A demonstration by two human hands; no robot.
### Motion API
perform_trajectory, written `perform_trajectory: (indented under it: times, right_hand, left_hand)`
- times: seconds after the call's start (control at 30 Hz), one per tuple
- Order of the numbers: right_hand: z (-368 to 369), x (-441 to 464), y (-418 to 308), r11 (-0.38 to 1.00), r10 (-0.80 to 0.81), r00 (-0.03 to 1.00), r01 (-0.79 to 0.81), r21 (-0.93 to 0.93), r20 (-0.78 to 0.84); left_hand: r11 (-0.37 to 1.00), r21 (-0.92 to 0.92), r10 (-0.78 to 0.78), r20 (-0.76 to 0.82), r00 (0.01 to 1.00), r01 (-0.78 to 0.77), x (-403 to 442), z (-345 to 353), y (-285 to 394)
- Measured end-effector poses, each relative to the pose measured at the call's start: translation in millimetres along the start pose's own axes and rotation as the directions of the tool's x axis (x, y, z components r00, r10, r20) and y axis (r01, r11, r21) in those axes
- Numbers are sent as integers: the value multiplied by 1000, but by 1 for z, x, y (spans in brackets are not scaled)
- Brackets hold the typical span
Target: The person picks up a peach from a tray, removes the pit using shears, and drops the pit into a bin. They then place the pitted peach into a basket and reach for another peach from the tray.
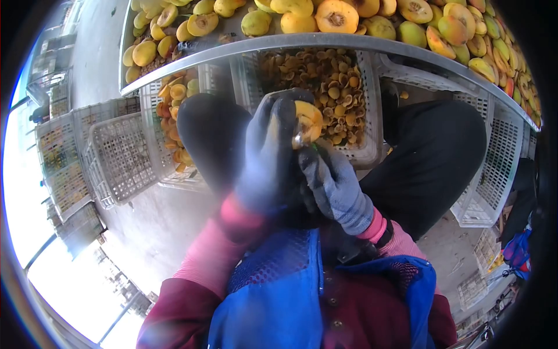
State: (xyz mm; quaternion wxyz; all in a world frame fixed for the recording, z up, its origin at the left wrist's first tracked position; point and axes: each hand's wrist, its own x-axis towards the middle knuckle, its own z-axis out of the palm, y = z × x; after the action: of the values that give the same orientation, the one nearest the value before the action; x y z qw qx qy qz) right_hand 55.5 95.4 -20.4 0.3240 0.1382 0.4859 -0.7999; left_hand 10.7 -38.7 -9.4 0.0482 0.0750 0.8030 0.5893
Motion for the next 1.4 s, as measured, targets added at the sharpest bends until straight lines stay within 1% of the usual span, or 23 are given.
perform_trajectory:
  times: [0.1, 0.2, 0.23, 0.27, 0.3, 0.37, 0.4, 0.43, 0.53, 0.57, 0.67, 0.7, 0.73, 0.83, 0.93, 0.97, 1.03, 1.07, 1.17, 1.23, 1.33, 1.37, 1.4]
  right_hand:
    - [3, 4, 6, 966, 29, 1000, -28, 259, -1]
    - [4, 4, 5, 957, 5, 997, -26, 290, 74]
    - [3, 2, 5, 928, 68, 987, -116, 354, 146]
    - [-2, 2, 3, 891, 118, 968, -202, 406, 222]
    - [-7, 2, 0, 846, 159, 940, -287, 448, 301]
    - [-15, -1, -3, 729, 229, 857, -465, 502, 462]
    - [-16, -2, -6, 660, 250, 803, -550, 511, 541]
    - [-10, -5, -10, 680, 301, 815, -547, 488, 495]
    - [-15, -5, -3, 550, 243, 758, -621, 558, 605]
    - [-16, -6, 0, 559, 255, 762, -618, 552, 595]
    - [-18, -6, 3, 619, 286, 787, -587, 522, 546]
    - [-18, -7, 2, 655, 300, 802, -567, 500, 517]
    - [-17, -9, 1, 688, 315, 815, -549, 475, 486]
    - [-15, -10, 4, 696, 355, 826, -546, 466, 438]
    - [-7, -10, -6, 824, 430, 878, -477, 305, 210]
    - [-8, -9, -6, 831, 422, 881, -471, 295, 215]
    - [-10, -7, -5, 844, 408, 886, -458, 277, 223]
    - [-12, -5, -5, 805, 414, 864, -494, 328, 286]
    - [-18, -4, -2, 690, 404, 801, -584, 427, 443]
    - [-20, -3, -2, 653, 379, 779, -608, 452, 500]
    - [-18, -5, -1, 675, 401, 800, -588, 446, 447]
    - [-15, -6, -4, 726, 421, 828, -553, 408, 371]
    - [-12, -6, -9, 776, 429, 855, -515, 365, 292]
  left_hand:
    - [998, 42, 43, 62, 997, -45, 5, -7, 2]
    - [992, 63, 105, 1, 994, -105, 7, -3, -4]
    - [998, 35, 59, -30, 998, -58, 8, -3, -3]
    - [998, -40, -51, -69, 996, 48, 10, -2, 1]
    - [1000, -14, -21, -105, 994, 19, 9, 0, -5]
    - [962, 202, 191, -13, 982, -184, 15, -6, -9]
    - [909, 302, 286, 49, 957, -287, 19, -9, -9]
    - [920, 284, 256, 84, 963, -269, 19, -11, -7]
    - [955, 191, 205, 122, 971, -225, 19, -9, -12]
    - [981, 169, 75, 138, 988, -98, 14, -7, -12]
    - [994, -73, -74, 36, 997, 77, 1, 6, -22]
    - [983, -164, -86, -2, 996, 85, -1, 10, -28]
    - [981, -170, -98, -28, 995, 92, -3, 14, -29]
    - [977, -185, -126, -95, 987, 107, -7, 18, -30]
    - [997, 60, -36, -71, 997, 40, -5, 12, -22]
    - [994, 99, -37, -30, 999, 39, -4, 8, -23]
    - [980, 196, 41, -35, 999, -33, -4, 6, -24]
    - [967, 244, 82, -33, 996, -72, -3, 6, -25]
    - [979, 180, 99, -21, 995, -94, -1, 6, -23]
    - [998, 56, 6, -51, 999, -3, -4, 11, -29]
    - [980, -155, -130, -5, 992, 128, -4, 12, -35]
    - [959, -227, -170, 29, 985, 172, -3, 12, -36]
    - [984, -155, -86, 9, 996, 87, -3, 14, -42]
